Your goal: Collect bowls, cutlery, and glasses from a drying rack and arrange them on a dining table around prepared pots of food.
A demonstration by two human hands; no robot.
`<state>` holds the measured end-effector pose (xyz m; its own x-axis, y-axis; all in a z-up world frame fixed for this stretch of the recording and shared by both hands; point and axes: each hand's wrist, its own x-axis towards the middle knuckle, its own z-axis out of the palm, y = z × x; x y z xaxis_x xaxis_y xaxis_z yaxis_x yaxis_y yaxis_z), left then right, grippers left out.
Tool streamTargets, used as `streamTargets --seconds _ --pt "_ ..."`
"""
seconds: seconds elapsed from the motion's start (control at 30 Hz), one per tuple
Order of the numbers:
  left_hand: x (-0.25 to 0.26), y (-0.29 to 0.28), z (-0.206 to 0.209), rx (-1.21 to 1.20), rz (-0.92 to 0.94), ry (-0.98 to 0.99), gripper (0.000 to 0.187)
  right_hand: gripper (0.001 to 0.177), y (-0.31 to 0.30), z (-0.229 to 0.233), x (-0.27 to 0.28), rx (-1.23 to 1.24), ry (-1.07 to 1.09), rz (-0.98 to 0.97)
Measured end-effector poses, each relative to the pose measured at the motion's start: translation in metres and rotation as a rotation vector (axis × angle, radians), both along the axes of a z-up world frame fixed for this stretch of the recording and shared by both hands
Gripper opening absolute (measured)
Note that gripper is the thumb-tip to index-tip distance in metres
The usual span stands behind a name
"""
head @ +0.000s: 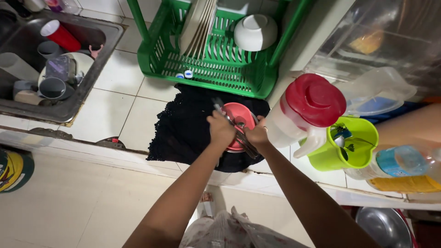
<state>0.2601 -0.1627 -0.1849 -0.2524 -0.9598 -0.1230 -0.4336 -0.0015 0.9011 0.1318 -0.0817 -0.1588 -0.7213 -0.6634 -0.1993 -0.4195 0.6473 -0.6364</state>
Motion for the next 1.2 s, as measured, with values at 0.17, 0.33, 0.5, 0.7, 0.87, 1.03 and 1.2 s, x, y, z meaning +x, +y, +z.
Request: streamTargets --seconds 0.17,0.33,0.5,0.7,0.87,1.03,1.2 --pt "0.008 0.020 0.052 -0.067 -0.202 0.000 0.101 0.087 0.000 -0.009 -0.013 -0.065 0.004 -0.019" --pt "-0.041 -0.010 -0.029 0.173 -0.408 -0.388 0.099 0.065 0.005 -0.020 -0.026 0.082 -0.083 -0.028" --pt "-0.051 -0.014 -0.044 0.533 0.053 0.063 0.075 0.032 0.019 -0.030 -0.027 0.086 -0.610 -0.020" --pt "-0.008 -0.013 0.007 -0.171 -0.299 -0.320 0.077 0.038 0.018 -0.027 -0.011 -0.244 -0.953 -0.022" --pt "0.034 0.009 0.057 -0.405 -0.337 -0.282 0.065 0.040 0.026 -0.039 -0.006 -0.368 -0.914 0.048" --pt "0.055 0.007 0.066 -0.850 -0.346 -0.383 0.046 0.044 0.024 -0.033 0.004 -0.475 -0.859 0.059" --pt "0.092 0.014 0.082 -0.557 0.139 -0.104 0.072 0.045 0.030 0.006 0.013 -0.478 -0.769 0.315"
